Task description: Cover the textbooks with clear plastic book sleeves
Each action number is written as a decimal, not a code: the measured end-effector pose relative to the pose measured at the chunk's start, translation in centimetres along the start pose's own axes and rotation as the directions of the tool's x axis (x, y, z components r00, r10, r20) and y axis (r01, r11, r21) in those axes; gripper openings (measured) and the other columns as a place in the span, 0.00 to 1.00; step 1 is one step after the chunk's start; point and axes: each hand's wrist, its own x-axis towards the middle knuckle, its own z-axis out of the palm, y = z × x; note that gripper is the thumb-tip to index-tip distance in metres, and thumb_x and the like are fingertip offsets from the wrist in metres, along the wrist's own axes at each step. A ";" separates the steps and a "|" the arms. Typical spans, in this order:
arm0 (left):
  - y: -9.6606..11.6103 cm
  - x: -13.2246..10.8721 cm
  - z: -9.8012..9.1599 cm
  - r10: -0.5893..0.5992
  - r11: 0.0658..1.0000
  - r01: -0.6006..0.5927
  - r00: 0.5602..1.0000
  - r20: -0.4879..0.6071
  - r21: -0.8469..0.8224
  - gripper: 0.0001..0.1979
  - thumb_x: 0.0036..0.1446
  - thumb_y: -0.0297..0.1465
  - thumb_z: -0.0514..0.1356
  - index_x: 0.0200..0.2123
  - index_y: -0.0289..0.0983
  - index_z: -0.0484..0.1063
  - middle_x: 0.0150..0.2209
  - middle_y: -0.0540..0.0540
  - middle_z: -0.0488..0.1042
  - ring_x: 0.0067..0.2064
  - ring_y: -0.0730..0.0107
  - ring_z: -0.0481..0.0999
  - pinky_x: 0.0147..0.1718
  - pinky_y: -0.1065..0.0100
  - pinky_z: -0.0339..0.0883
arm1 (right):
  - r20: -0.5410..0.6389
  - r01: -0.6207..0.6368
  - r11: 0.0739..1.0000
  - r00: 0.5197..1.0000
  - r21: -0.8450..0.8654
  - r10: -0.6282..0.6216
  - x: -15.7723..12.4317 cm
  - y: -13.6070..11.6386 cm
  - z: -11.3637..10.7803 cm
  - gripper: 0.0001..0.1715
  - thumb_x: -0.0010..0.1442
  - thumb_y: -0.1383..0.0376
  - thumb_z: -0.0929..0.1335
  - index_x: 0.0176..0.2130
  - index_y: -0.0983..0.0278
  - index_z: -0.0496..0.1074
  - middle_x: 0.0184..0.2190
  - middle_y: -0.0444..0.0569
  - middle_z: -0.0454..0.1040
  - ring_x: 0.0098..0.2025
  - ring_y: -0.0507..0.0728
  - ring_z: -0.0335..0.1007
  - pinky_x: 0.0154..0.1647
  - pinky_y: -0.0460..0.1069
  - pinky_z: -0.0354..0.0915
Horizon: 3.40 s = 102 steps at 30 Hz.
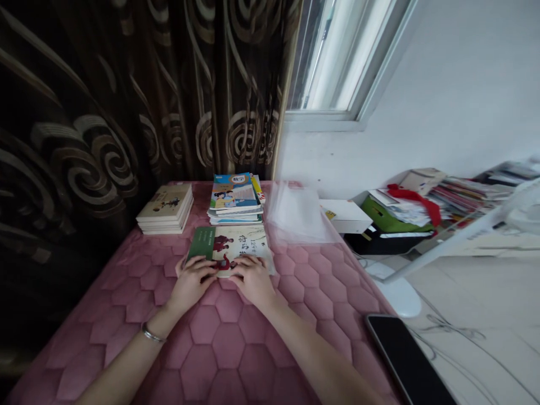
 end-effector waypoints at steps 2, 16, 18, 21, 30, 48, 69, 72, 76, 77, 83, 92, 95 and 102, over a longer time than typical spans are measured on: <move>-0.8 -0.1 -0.7 -0.022 1.000 0.022 1.000 -0.005 0.001 0.06 0.55 0.30 0.63 0.34 0.49 0.79 0.47 0.51 0.79 0.56 0.55 0.68 0.62 0.42 0.35 | 0.003 -0.019 1.000 1.000 -0.013 0.019 -0.4 0.8 -0.5 0.03 0.58 0.62 0.71 0.33 0.54 0.79 0.47 0.44 0.78 0.54 0.61 0.67 0.52 0.59 0.55; -6.8 -0.7 -3.6 -0.133 0.986 0.135 0.991 0.024 -0.093 0.06 0.47 0.33 0.68 0.32 0.47 0.81 0.51 0.49 0.76 0.56 0.55 0.69 0.60 0.47 0.54 | 0.021 -0.164 0.986 0.986 -0.024 0.164 -3.6 7.0 -4.7 0.10 0.59 0.57 0.68 0.37 0.51 0.80 0.53 0.46 0.74 0.54 0.64 0.68 0.52 0.63 0.61; -7.2 -0.8 -3.8 -0.141 0.984 0.145 0.989 0.038 -0.101 0.06 0.47 0.34 0.68 0.32 0.47 0.81 0.53 0.48 0.75 0.56 0.55 0.70 0.59 0.47 0.55 | 0.023 -0.152 0.988 0.988 -0.017 0.152 -3.7 7.4 -4.7 0.09 0.59 0.58 0.68 0.38 0.51 0.80 0.53 0.46 0.74 0.54 0.64 0.69 0.53 0.63 0.61; -7.5 -1.0 -4.2 -0.152 0.983 0.156 0.988 0.038 -0.102 0.07 0.47 0.36 0.67 0.33 0.46 0.81 0.55 0.47 0.72 0.56 0.55 0.69 0.58 0.47 0.58 | 0.033 -0.119 0.993 0.992 -0.005 0.119 -3.8 8.0 -4.8 0.10 0.60 0.62 0.68 0.39 0.50 0.80 0.53 0.44 0.74 0.56 0.62 0.68 0.55 0.63 0.61; -7.9 -0.9 -4.7 -0.192 0.973 0.204 0.975 0.109 -0.109 0.07 0.48 0.35 0.67 0.34 0.47 0.81 0.57 0.47 0.71 0.58 0.52 0.67 0.60 0.43 0.53 | 0.157 -0.107 0.994 0.982 0.004 0.105 -4.0 9.5 -5.2 0.18 0.62 0.66 0.64 0.46 0.47 0.77 0.55 0.39 0.72 0.61 0.62 0.62 0.58 0.65 0.60; -6.4 -1.1 -5.3 -0.231 0.973 0.230 0.962 0.143 0.025 0.15 0.50 0.32 0.65 0.43 0.48 0.78 0.61 0.45 0.66 0.62 0.45 0.61 0.58 0.34 0.49 | 0.241 -0.105 0.993 0.966 0.046 0.091 -4.2 9.9 -5.7 0.22 0.62 0.67 0.62 0.49 0.46 0.75 0.60 0.40 0.67 0.64 0.63 0.56 0.60 0.67 0.57; 4.3 0.9 1.2 0.410 0.503 -0.639 0.769 0.490 0.582 0.24 0.61 0.21 0.51 0.61 0.32 0.62 0.55 0.24 0.70 0.52 0.42 0.75 0.37 0.50 0.74 | -0.001 -0.284 0.861 0.950 0.422 0.314 -4.3 10.7 -5.7 0.28 0.48 0.70 0.60 0.46 0.59 0.77 0.49 0.47 0.77 0.53 0.58 0.70 0.58 0.57 0.63; 2.4 -1.7 -1.0 0.578 0.439 -0.755 0.653 0.490 0.488 0.23 0.62 0.25 0.51 0.61 0.34 0.62 0.56 0.30 0.71 0.54 0.47 0.74 0.41 0.53 0.72 | 0.001 -0.309 0.865 0.942 0.394 0.335 -3.7 10.5 -6.0 0.25 0.51 0.68 0.61 0.46 0.60 0.76 0.48 0.49 0.77 0.50 0.58 0.72 0.54 0.56 0.66; -0.6 -3.9 -3.8 0.746 0.348 -0.849 0.507 0.431 0.397 0.21 0.64 0.29 0.52 0.59 0.38 0.64 0.57 0.36 0.71 0.56 0.52 0.72 0.50 0.52 0.67 | 0.143 -0.378 0.896 0.925 0.235 0.353 -1.5 8.4 -6.2 0.19 0.59 0.65 0.60 0.44 0.61 0.76 0.45 0.51 0.79 0.46 0.58 0.74 0.49 0.53 0.66; -1.1 -4.0 -4.1 0.767 0.331 -0.857 0.489 0.415 0.396 0.20 0.64 0.29 0.52 0.59 0.38 0.64 0.57 0.37 0.71 0.56 0.52 0.72 0.51 0.52 0.66 | 0.193 -0.378 0.908 0.919 0.183 0.344 -0.7 7.5 -6.2 0.19 0.61 0.63 0.59 0.43 0.62 0.76 0.43 0.51 0.79 0.44 0.58 0.75 0.47 0.51 0.66; -2.8 -2.2 -3.7 0.793 0.422 -0.795 0.557 0.248 0.436 0.13 0.64 0.27 0.52 0.49 0.37 0.71 0.54 0.43 0.75 0.54 0.62 0.73 0.58 0.55 0.61 | 0.375 -0.408 0.901 0.820 -0.147 0.433 3.1 3.1 -5.7 0.18 0.62 0.54 0.63 0.34 0.63 0.76 0.35 0.51 0.80 0.36 0.57 0.74 0.30 0.46 0.59; -5.6 3.1 -2.3 0.650 0.670 -0.610 0.757 0.062 0.423 0.10 0.64 0.25 0.53 0.41 0.42 0.74 0.52 0.50 0.77 0.57 0.69 0.70 0.63 0.54 0.51 | 0.390 -0.457 0.888 0.810 -0.048 0.438 1.3 4.3 -4.4 0.20 0.51 0.54 0.71 0.17 0.64 0.71 0.16 0.44 0.69 0.24 0.53 0.66 0.20 0.45 0.49; -5.4 5.0 -1.6 0.553 0.744 -0.501 0.833 0.013 0.442 0.09 0.61 0.25 0.57 0.38 0.43 0.75 0.51 0.51 0.77 0.53 0.67 0.73 0.61 0.54 0.55 | 0.353 -0.477 0.879 0.819 -0.020 0.452 1.5 4.9 -4.1 0.21 0.54 0.56 0.69 0.17 0.64 0.70 0.15 0.44 0.67 0.22 0.52 0.65 0.20 0.46 0.47; -4.3 5.3 -1.1 0.389 0.814 -0.412 0.910 0.144 0.410 0.12 0.59 0.22 0.57 0.44 0.40 0.75 0.50 0.46 0.77 0.51 0.65 0.74 0.56 0.56 0.60 | 0.313 -0.485 0.875 0.831 0.004 0.460 1.4 5.1 -4.0 0.18 0.56 0.55 0.67 0.25 0.64 0.76 0.23 0.49 0.76 0.28 0.57 0.72 0.25 0.48 0.57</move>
